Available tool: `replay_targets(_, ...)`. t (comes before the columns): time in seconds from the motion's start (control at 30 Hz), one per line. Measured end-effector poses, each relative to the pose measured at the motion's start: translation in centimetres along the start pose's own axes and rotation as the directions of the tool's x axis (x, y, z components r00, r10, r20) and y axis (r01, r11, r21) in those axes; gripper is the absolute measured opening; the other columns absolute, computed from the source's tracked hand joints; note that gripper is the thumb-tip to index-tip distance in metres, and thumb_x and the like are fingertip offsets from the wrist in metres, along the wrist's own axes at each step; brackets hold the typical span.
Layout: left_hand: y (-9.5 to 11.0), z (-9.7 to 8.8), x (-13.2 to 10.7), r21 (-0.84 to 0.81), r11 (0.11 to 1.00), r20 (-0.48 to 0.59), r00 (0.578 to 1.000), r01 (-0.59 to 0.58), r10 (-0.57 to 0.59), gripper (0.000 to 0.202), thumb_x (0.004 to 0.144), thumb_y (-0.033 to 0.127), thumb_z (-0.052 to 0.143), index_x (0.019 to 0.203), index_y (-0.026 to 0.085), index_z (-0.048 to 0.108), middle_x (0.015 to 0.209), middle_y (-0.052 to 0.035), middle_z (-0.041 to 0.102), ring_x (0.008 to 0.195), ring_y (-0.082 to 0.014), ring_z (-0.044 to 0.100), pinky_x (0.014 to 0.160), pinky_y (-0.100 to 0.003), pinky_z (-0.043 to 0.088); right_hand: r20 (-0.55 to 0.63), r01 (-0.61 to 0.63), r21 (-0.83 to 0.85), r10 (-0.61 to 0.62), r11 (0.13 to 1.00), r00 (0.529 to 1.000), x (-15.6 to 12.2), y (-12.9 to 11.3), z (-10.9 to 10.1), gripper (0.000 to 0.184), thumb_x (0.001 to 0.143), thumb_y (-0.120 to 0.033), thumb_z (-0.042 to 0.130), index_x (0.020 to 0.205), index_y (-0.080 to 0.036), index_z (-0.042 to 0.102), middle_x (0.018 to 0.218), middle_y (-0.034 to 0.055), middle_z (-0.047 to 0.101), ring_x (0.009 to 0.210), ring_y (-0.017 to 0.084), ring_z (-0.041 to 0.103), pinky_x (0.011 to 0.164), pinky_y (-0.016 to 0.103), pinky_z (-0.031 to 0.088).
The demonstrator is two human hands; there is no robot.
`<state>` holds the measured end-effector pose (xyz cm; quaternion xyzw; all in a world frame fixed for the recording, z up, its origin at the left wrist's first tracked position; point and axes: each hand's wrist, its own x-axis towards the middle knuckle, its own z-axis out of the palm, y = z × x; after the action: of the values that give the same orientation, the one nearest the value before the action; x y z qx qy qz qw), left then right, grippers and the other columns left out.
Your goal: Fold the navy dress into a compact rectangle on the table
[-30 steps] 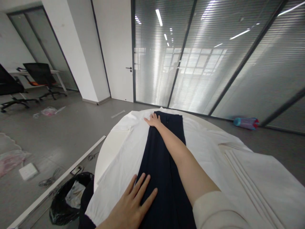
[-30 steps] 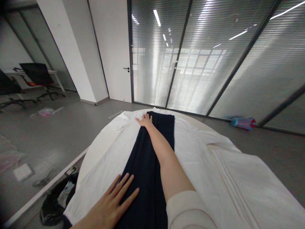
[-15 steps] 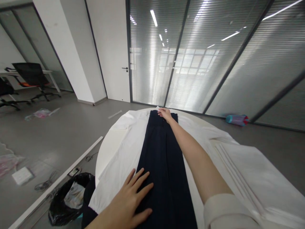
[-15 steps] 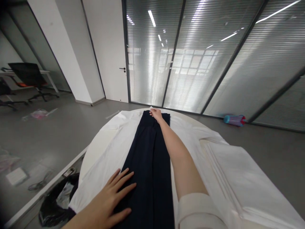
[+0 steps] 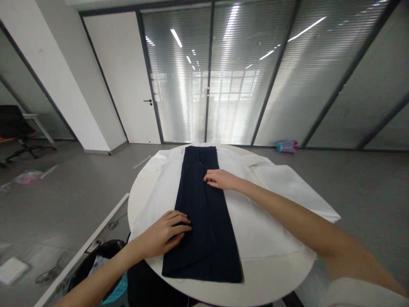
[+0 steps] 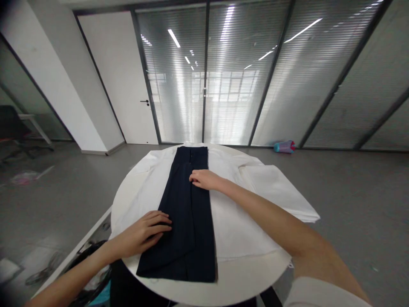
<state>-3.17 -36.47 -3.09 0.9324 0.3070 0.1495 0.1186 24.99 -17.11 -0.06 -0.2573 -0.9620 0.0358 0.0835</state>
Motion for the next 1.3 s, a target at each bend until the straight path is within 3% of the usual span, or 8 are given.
replay_targets(0.1, 0.1, -1.0, -0.7, 0.019, 0.999, 0.063, 0.997, -0.039, 0.037, 0.060, 0.078, -0.006, 0.048, 0.127, 0.026, 0.063, 0.132, -0.0056, 0.060, 0.127, -0.0220, 0.052, 0.111, -0.040, 0.043, 0.004, 0.004, -0.025, -0.004, 1.000, 1.000, -5.1, -3.7, 0.1, 0.017, 0.091, -0.013, 0.059, 0.104, -0.017, 0.068, 0.099, 0.0069, 0.064, 0.083, 0.017, 0.062, 0.077, 0.028, 0.047)
replay_targets(0.2, 0.6, -1.7, -1.4, 0.031, 0.998, 0.162, 0.985, -0.057, 0.051, 0.068, 0.068, -0.007, 0.050, 0.124, 0.029, 0.065, 0.134, -0.0031, 0.059, 0.130, -0.0238, 0.050, 0.113, -0.042, 0.041, 0.001, -0.015, -0.016, 0.015, 1.000, 1.000, -9.8, -6.9, 0.6, 0.016, 0.090, -0.010, 0.059, 0.103, -0.017, 0.067, 0.102, 0.0074, 0.062, 0.084, 0.017, 0.062, 0.078, 0.030, 0.048)
replay_targets(0.37, 1.9, -2.8, -2.5, 0.025, 0.999, 0.274, 0.962, -0.022, 0.014, 0.075, 0.064, -0.002, 0.057, 0.131, 0.031, 0.062, 0.148, -0.0009, 0.050, 0.143, -0.0284, 0.037, 0.117, -0.044, 0.036, -0.021, -0.079, 0.058, 0.081, 0.995, 0.997, -15.7, -11.0, 1.9, 0.027, 0.088, -0.003, 0.053, 0.106, -0.019, 0.066, 0.109, 0.0083, 0.060, 0.089, 0.018, 0.063, 0.080, 0.031, 0.051)
replay_targets(0.5, 2.5, -3.0, -3.5, 0.029, 1.000, 0.301, 0.953, 0.006, -0.015, 0.081, 0.063, 0.000, 0.061, 0.137, 0.033, 0.057, 0.156, -0.0004, 0.041, 0.147, -0.0314, 0.031, 0.117, -0.047, 0.036, -0.084, -0.083, 0.117, 0.094, 0.990, 0.992, -18.5, -12.7, 3.2, 0.038, 0.086, -0.002, 0.050, 0.114, -0.023, 0.064, 0.112, 0.0084, 0.060, 0.094, 0.019, 0.063, 0.084, 0.033, 0.052)
replay_targets(0.83, 2.2, -1.9, -4.9, 0.094, 0.988, 0.120, 0.987, -0.119, 0.107, 0.049, 0.080, 0.003, 0.057, 0.123, 0.027, 0.066, 0.136, -0.0052, 0.062, 0.131, -0.0254, 0.053, 0.109, -0.041, 0.046, -0.278, 0.021, 0.186, 0.032, 0.982, 0.960, -20.2, -15.9, 3.9, 0.037, 0.087, -0.013, 0.059, 0.121, -0.025, 0.066, 0.112, 0.0111, 0.065, 0.100, 0.021, 0.064, 0.087, 0.034, 0.056)
replay_targets(1.03, 1.6, -0.6, -5.5, 0.032, 0.990, 0.041, 0.990, -0.140, 0.138, 0.039, 0.089, 0.006, 0.053, 0.123, 0.023, 0.064, 0.135, -0.0091, 0.063, 0.131, -0.0238, 0.053, 0.108, -0.041, 0.046, -0.360, 0.051, 0.095, -0.013, 0.994, 0.933, -20.1, -15.6, 4.9, 0.028, 0.096, -0.016, 0.052, 0.115, -0.025, 0.070, 0.108, 0.0108, 0.067, 0.094, 0.020, 0.065, 0.081, 0.035, 0.057)
replay_targets(1.3, 1.4, 0.7, -5.8, -0.104, 0.988, -0.020, 0.993, -0.114, 0.112, 0.027, 0.096, 0.007, 0.044, 0.118, 0.019, 0.057, 0.133, -0.0123, 0.064, 0.135, -0.0217, 0.051, 0.108, -0.040, 0.047, -0.391, -0.027, 0.222, 0.114, 0.975, 0.913, -20.1, -15.4, 5.0, 0.023, 0.097, -0.016, 0.047, 0.104, -0.025, 0.066, 0.107, 0.0101, 0.069, 0.097, 0.021, 0.067, 0.082, 0.037, 0.059)
